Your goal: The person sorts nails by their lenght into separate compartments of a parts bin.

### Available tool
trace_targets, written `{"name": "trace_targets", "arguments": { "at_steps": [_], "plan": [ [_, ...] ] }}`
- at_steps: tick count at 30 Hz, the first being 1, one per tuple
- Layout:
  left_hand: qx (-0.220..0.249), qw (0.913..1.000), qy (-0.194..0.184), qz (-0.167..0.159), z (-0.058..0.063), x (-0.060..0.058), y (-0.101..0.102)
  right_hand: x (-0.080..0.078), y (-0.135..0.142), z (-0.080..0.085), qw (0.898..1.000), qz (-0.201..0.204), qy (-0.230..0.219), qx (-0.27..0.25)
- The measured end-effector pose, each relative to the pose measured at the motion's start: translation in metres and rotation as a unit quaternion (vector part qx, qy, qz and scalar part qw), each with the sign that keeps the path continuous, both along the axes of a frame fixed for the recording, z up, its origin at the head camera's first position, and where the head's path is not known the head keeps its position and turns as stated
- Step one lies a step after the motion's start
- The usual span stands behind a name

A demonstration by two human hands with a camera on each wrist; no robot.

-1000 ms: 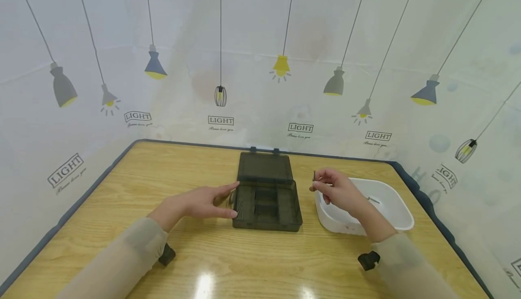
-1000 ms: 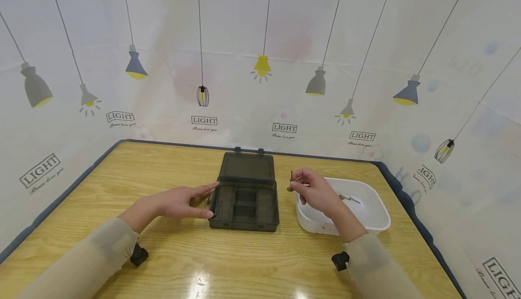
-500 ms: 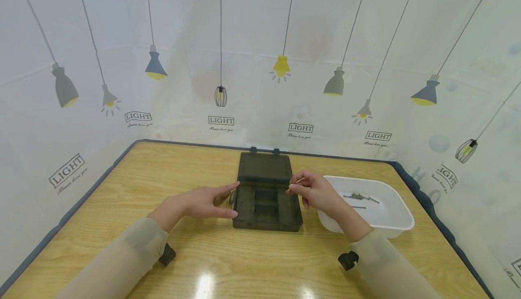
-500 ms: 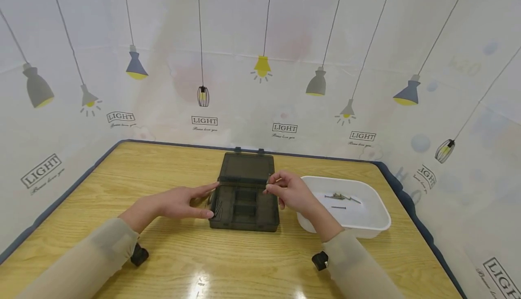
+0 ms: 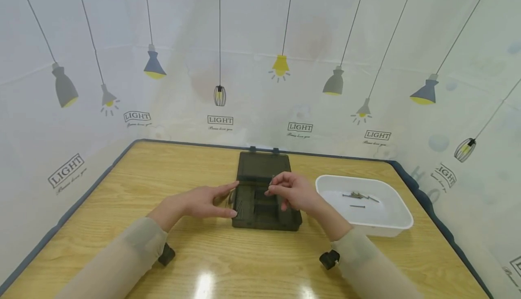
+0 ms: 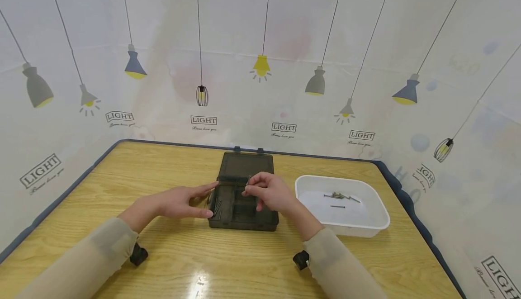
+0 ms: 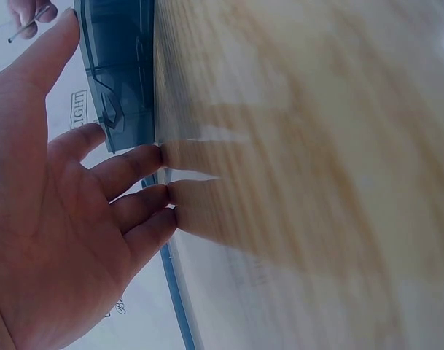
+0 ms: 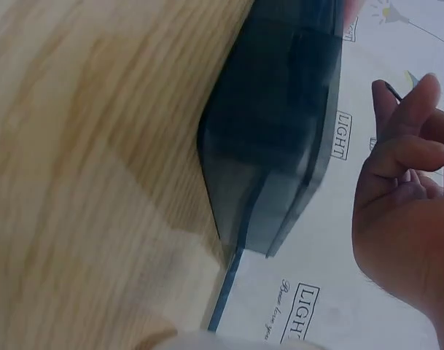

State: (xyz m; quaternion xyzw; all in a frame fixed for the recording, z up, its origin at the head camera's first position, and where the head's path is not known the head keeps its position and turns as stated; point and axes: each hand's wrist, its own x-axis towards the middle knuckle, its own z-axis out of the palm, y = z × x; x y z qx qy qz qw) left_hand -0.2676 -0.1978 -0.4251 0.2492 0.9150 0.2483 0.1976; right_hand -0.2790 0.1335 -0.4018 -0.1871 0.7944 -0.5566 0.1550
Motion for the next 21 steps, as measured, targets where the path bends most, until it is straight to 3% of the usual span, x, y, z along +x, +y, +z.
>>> {"name": "trace_targets", "arguments": {
  "at_steps": [21],
  "plan": [
    [0.003, 1.0000, -0.006, 0.007, 0.000, -0.001, 0.000, 0.006, -0.034, -0.017, 0.999, 0.015, -0.011, 0.032]
  ]
}}
